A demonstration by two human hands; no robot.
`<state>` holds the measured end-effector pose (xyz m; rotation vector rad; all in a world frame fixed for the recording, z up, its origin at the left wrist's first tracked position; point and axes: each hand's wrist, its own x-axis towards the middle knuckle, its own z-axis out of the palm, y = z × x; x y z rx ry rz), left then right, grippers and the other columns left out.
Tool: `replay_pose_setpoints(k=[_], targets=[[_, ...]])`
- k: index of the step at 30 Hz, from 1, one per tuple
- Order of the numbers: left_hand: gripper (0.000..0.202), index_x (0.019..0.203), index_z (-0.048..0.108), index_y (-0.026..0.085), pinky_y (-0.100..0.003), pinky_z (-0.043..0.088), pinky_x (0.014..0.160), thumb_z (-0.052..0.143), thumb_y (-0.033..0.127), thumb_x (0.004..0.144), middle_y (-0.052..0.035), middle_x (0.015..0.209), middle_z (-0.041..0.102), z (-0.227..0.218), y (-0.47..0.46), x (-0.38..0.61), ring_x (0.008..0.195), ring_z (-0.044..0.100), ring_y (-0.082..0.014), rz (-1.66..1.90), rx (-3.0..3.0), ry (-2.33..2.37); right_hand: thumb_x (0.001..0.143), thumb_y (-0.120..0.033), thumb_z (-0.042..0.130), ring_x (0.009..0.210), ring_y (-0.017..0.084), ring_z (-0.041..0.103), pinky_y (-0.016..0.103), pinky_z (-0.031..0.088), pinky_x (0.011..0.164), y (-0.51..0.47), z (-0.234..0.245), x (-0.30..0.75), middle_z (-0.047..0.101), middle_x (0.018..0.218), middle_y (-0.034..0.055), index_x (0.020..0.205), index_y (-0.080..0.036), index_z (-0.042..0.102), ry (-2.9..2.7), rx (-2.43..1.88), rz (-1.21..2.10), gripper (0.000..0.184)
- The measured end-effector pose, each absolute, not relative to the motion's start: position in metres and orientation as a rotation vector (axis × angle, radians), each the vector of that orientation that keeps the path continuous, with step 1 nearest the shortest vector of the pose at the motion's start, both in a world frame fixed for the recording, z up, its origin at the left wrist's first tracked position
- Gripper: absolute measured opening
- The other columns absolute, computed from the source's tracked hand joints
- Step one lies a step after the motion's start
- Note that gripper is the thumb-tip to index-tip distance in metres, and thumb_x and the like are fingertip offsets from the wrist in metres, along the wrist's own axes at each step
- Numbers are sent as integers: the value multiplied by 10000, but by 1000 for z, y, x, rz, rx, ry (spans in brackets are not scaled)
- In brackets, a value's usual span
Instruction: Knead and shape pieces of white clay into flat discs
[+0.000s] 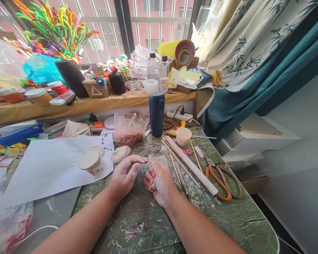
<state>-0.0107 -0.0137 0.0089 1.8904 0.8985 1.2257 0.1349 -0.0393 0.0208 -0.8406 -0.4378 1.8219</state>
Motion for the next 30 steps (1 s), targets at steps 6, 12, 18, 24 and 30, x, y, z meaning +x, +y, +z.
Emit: replay_pose_setpoints(k=[6, 12, 18, 24, 30], targets=[[167, 1001, 689, 221, -418, 482, 934, 634, 340, 897, -94, 1021, 705, 23, -15, -15, 1000, 631, -258, 1240, 2260, 959, 930, -621, 586, 1111, 232, 663, 382, 490, 996, -45, 32, 132, 751, 1118, 54, 1201, -238, 686, -588, -506, 1982, 479], [351, 702, 660, 210, -345, 423, 674, 578, 469, 925, -48, 706, 564, 26, -13, -19, 687, 530, -195, 1176, 2279, 1066, 937, -703, 490, 1297, 248, 592, 425, 386, 1134, -49, 33, 136, 692, 1330, 97, 1424, -216, 548, -531, -499, 2114, 691], [492, 513, 503, 217, -325, 349, 597, 594, 452, 935, -5, 559, 454, 24, -11, -16, 567, 432, -158, 1209, 2244, 1080, 963, -659, 502, 1307, 242, 582, 417, 389, 1133, -50, 26, 128, 697, 1334, 66, 1395, -266, 592, -627, -456, 2120, 591], [402, 606, 604, 218, -349, 412, 704, 558, 372, 975, -32, 636, 592, 27, -21, -13, 634, 496, -170, 1282, 2370, 1017, 910, -601, 634, 1165, 267, 658, 404, 503, 1003, -55, 20, 123, 760, 1168, 75, 1263, -237, 687, -521, -630, 1938, 509], [557, 1077, 653, 216, -444, 388, 1029, 444, 715, 943, -115, 1185, 686, 24, -29, -3, 1105, 588, -265, 1283, 2322, 898, 880, -513, 704, 631, 169, 631, 275, 519, 596, -51, 16, 122, 718, 709, 9, 1003, -221, 756, -439, -773, 1618, 321]])
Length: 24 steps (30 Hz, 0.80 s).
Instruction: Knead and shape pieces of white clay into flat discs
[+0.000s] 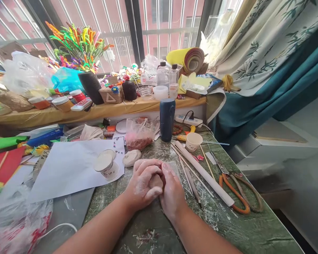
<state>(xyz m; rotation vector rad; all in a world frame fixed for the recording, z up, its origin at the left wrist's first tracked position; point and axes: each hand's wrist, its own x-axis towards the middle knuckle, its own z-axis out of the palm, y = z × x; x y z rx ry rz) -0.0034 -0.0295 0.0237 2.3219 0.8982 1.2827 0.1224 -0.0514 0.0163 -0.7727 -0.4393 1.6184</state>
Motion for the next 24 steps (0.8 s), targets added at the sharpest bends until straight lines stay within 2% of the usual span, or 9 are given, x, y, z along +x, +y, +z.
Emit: replay_pose_setpoints(k=[2, 4, 7, 10, 13, 17, 20, 24], targets=[[611, 1201, 606, 217, -461, 392, 1056, 389, 730, 949, -138, 1269, 625, 17, -25, -6, 1189, 549, -284, 1307, 2205, 820, 884, -540, 673, 462, 138, 513, 253, 446, 488, -47, 17, 126, 575, 473, -20, 781, -205, 734, -400, -834, 1582, 356], [501, 1197, 592, 220, -456, 401, 1055, 380, 630, 1003, -132, 1258, 602, 8, -18, -10, 1204, 532, -277, 1372, 2040, 865, 889, -579, 631, 393, 114, 428, 239, 404, 455, -43, 19, 132, 449, 365, -38, 599, -202, 644, -344, -801, 1629, 476], [380, 1117, 605, 210, -428, 424, 1019, 377, 506, 1045, -112, 1147, 625, -1, -9, -14, 1126, 564, -251, 1379, 1869, 915, 887, -612, 607, 352, 87, 331, 222, 339, 420, -38, 25, 141, 325, 325, -69, 497, -203, 533, -256, -689, 1716, 570], [325, 997, 631, 198, -382, 465, 938, 445, 462, 1033, -90, 1023, 645, -2, -10, -13, 1012, 598, -228, 1332, 1795, 888, 892, -604, 604, 339, 80, 285, 215, 289, 401, -35, 28, 146, 281, 315, -79, 477, -205, 489, -268, -671, 1740, 586], [335, 884, 636, 183, -318, 495, 787, 538, 486, 987, -61, 875, 645, 0, -15, -12, 829, 611, -188, 1247, 1717, 869, 895, -588, 606, 353, 81, 298, 214, 310, 416, -32, 27, 148, 303, 327, -77, 491, -207, 487, -311, -721, 1622, 569], [498, 889, 624, 163, -257, 454, 578, 504, 643, 947, -33, 718, 659, 3, -18, -8, 575, 561, -135, 870, 1554, 895, 898, -532, 618, 486, 122, 472, 223, 401, 488, -34, 24, 147, 526, 466, -28, 673, -215, 627, -415, -808, 1364, 389], [616, 796, 645, 151, -245, 431, 569, 533, 753, 860, -26, 678, 648, 8, -17, -7, 585, 553, -137, 610, 1673, 888, 921, -540, 577, 574, 154, 530, 237, 422, 513, -39, 23, 144, 592, 539, -1, 785, -226, 680, -575, -807, 1349, 357], [599, 674, 613, 160, -234, 368, 571, 654, 751, 766, 19, 606, 543, 13, -16, -6, 605, 488, -125, 468, 1871, 992, 938, -539, 549, 660, 175, 572, 273, 473, 628, -42, 22, 142, 616, 582, 13, 851, -228, 700, -725, -735, 1427, 356]])
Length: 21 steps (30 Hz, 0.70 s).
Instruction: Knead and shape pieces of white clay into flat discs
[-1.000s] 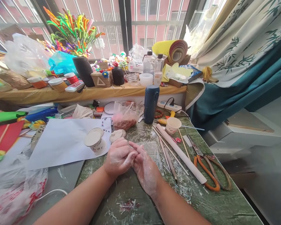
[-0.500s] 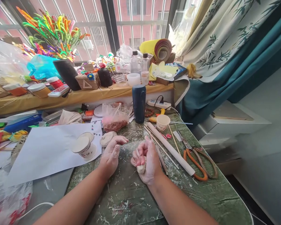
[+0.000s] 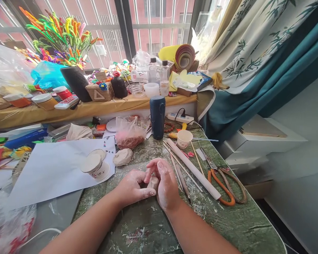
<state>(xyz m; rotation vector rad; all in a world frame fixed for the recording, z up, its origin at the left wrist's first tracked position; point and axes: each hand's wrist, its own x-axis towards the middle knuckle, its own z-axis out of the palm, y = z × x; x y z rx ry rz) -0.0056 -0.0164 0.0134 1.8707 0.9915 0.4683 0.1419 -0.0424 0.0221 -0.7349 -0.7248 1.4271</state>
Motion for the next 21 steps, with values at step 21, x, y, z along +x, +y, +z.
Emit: replay_pose_setpoints(k=[21], targets=[[170, 654, 495, 191, -232, 338, 596, 579, 200, 801, 42, 642, 523, 20, -24, 5, 591, 443, -104, 418, 2181, 843, 943, -559, 548, 976, 231, 576, 386, 445, 968, -44, 16, 140, 662, 992, 49, 1178, -263, 655, -813, -689, 1405, 393]])
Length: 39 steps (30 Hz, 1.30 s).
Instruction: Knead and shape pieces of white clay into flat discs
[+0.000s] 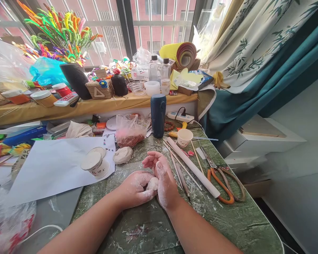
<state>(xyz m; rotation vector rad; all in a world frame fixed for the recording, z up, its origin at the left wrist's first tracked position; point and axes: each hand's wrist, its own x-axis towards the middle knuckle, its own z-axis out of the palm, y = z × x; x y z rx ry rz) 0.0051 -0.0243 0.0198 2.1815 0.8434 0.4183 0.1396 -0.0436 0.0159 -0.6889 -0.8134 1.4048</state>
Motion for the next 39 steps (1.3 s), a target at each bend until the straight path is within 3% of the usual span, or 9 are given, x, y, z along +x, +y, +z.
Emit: replay_pose_setpoints(k=[6, 10, 13, 17, 22, 27, 32, 36, 39], targets=[[258, 681, 569, 204, -283, 373, 644, 496, 271, 919, -10, 660, 579, 21, -20, 0, 649, 502, -153, 638, 2274, 881, 912, -559, 597, 924, 218, 614, 366, 495, 917, -36, 20, 139, 673, 956, 40, 1090, -248, 689, -606, -692, 1474, 370], [298, 767, 621, 214, -316, 411, 713, 471, 353, 984, -37, 746, 629, 22, -15, -6, 724, 542, -185, 834, 2299, 1078, 848, -529, 721, 962, 214, 653, 347, 522, 895, -34, 22, 137, 720, 1021, 42, 1109, -250, 678, -547, -767, 1560, 384], [268, 871, 658, 214, -362, 434, 781, 491, 390, 984, -63, 835, 668, 20, -13, -9, 800, 557, -220, 950, 2315, 1174, 804, -579, 757, 894, 218, 672, 351, 551, 806, -37, 19, 132, 727, 969, 29, 1126, -258, 674, -523, -779, 1710, 463], [164, 1019, 663, 216, -423, 451, 906, 603, 313, 901, -73, 976, 688, 19, -13, -7, 942, 580, -257, 966, 2295, 1181, 806, -682, 699, 808, 221, 650, 334, 549, 699, -40, 11, 130, 682, 824, 18, 952, -238, 696, -596, -727, 1827, 467], [415, 1200, 605, 227, -473, 417, 1088, 668, 190, 792, -107, 1250, 633, 18, -17, -3, 1204, 556, -287, 928, 2288, 1020, 841, -597, 722, 802, 202, 619, 305, 517, 753, -39, 8, 136, 659, 788, 9, 900, -216, 686, -925, -906, 1566, 387], [811, 1491, 423, 238, -515, 361, 1181, 758, 291, 755, -161, 1486, 488, 12, -18, -9, 1402, 442, -335, 900, 2204, 779, 856, -642, 669, 586, 153, 518, 267, 443, 543, -39, 9, 139, 586, 648, -3, 761, -197, 654, -926, -924, 1635, 455], [531, 1383, 598, 240, -513, 413, 1145, 662, 462, 905, -151, 1401, 599, 10, -12, -15, 1324, 529, -326, 942, 2059, 749, 767, -774, 661, 583, 163, 523, 274, 459, 495, -42, 12, 137, 586, 693, 18, 834, -194, 691, -631, -739, 1913, 584], [459, 1377, 615, 239, -491, 434, 1139, 621, 393, 945, -139, 1362, 633, 15, -12, -16, 1293, 563, -298, 884, 2063, 798, 717, -766, 726, 603, 137, 506, 258, 454, 543, -44, 11, 139, 558, 709, 4, 799, -179, 680, -700, -673, 1958, 594], [578, 1444, 535, 225, -496, 430, 1156, 667, 296, 885, -149, 1443, 572, 20, -17, -15, 1355, 518, -312, 796, 2127, 780, 769, -675, 744, 574, 121, 455, 247, 402, 540, -45, 7, 139, 526, 643, -14, 687, -185, 617, -774, -788, 1828, 513]])
